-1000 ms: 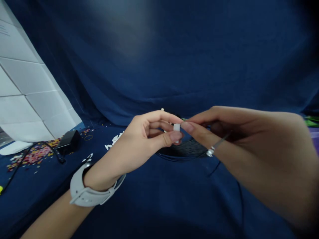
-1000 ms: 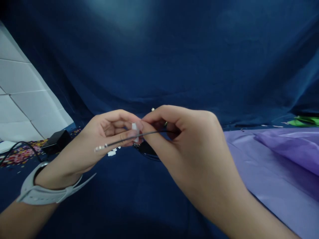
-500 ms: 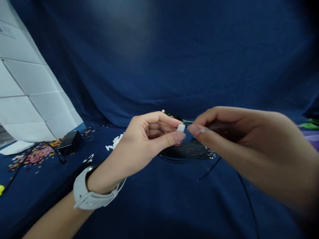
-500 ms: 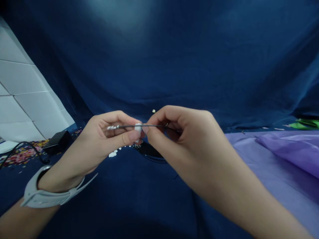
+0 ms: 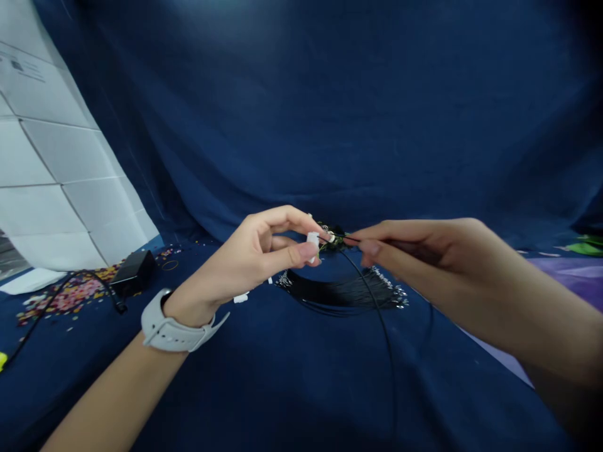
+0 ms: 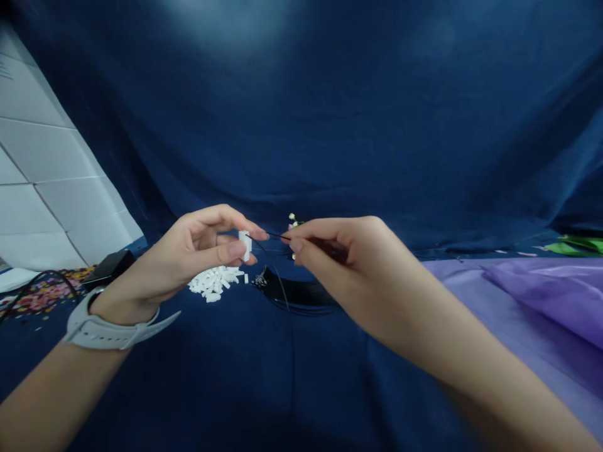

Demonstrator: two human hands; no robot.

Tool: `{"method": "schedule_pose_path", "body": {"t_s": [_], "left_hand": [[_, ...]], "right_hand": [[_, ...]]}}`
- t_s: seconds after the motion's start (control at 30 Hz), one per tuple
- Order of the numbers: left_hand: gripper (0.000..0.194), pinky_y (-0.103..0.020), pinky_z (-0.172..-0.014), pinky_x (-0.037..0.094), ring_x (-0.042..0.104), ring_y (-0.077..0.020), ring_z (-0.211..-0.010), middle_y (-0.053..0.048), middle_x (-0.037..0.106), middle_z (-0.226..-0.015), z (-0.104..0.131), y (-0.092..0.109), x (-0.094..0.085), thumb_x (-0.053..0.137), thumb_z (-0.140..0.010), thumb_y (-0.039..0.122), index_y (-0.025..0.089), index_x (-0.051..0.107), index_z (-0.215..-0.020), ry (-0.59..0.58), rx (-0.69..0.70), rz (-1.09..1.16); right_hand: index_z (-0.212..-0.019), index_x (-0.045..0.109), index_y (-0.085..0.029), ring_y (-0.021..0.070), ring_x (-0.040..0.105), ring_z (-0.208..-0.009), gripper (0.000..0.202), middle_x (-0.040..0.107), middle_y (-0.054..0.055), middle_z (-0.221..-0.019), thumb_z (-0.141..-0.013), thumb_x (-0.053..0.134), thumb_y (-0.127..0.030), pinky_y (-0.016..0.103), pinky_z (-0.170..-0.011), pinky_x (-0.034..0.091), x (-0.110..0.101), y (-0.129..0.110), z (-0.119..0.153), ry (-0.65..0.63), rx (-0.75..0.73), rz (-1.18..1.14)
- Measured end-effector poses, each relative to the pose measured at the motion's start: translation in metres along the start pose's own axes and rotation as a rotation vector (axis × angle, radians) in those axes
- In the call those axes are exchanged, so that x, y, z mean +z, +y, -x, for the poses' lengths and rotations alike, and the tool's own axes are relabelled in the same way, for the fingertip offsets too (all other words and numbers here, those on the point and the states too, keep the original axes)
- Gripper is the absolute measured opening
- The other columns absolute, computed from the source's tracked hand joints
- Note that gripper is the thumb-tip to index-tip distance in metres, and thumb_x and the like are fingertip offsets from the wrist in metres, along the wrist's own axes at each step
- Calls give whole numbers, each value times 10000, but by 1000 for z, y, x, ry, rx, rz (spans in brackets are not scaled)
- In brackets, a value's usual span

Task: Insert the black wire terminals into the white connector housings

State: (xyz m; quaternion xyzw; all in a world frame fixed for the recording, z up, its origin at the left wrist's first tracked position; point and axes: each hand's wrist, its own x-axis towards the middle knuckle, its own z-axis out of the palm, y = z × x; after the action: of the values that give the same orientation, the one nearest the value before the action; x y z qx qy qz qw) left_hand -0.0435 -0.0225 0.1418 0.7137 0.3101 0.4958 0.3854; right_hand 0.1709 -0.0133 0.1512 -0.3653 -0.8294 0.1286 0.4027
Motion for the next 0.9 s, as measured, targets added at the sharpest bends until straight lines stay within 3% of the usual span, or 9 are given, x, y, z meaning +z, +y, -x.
{"method": "schedule_pose_path", "body": {"t_s": [0.07,0.23,0.33,0.63,0.9], "left_hand": [[141,-176,-708,562,690,-113,-792,-45,685,-1022,-1,-1,1,712,-794,240,190,678,-922,-6,10,-4],[161,-186,-711,567,683,-115,-783,-40,680,-966,-1,-2,2,729,-779,245,174,675,-913,-33,18,30],[161,-169,-710,562,685,-111,-788,-24,686,-920,1,-1,0,737,-774,236,170,671,-905,-22,9,44],[111,-113,-678,554,692,-75,-745,32,682,-826,3,1,1,732,-782,186,191,675,-877,-56,-9,138],[164,-105,-686,550,689,-61,-743,46,681,-814,3,0,5,658,-820,63,203,676,-904,-118,-3,223]], "right_hand": [[-841,713,-198,64,403,-379,238,611,-12,-558,-816,592,-401,188,-317,297,3,-3,-1,-9,0,-44],[-827,678,-213,75,531,-479,134,623,-34,-591,-834,608,-327,157,-379,368,6,-3,1,81,-55,-60],[-770,667,-202,47,466,-437,103,574,-52,-535,-824,625,-279,138,-357,325,6,-4,3,91,-69,-57],[-684,656,-199,35,554,-479,110,641,-52,-579,-781,652,-146,72,-403,395,10,-17,5,117,-114,-148],[-713,688,-255,0,525,-446,142,641,-96,-574,-779,655,-133,36,-388,364,10,-18,8,190,-215,-31]]}}
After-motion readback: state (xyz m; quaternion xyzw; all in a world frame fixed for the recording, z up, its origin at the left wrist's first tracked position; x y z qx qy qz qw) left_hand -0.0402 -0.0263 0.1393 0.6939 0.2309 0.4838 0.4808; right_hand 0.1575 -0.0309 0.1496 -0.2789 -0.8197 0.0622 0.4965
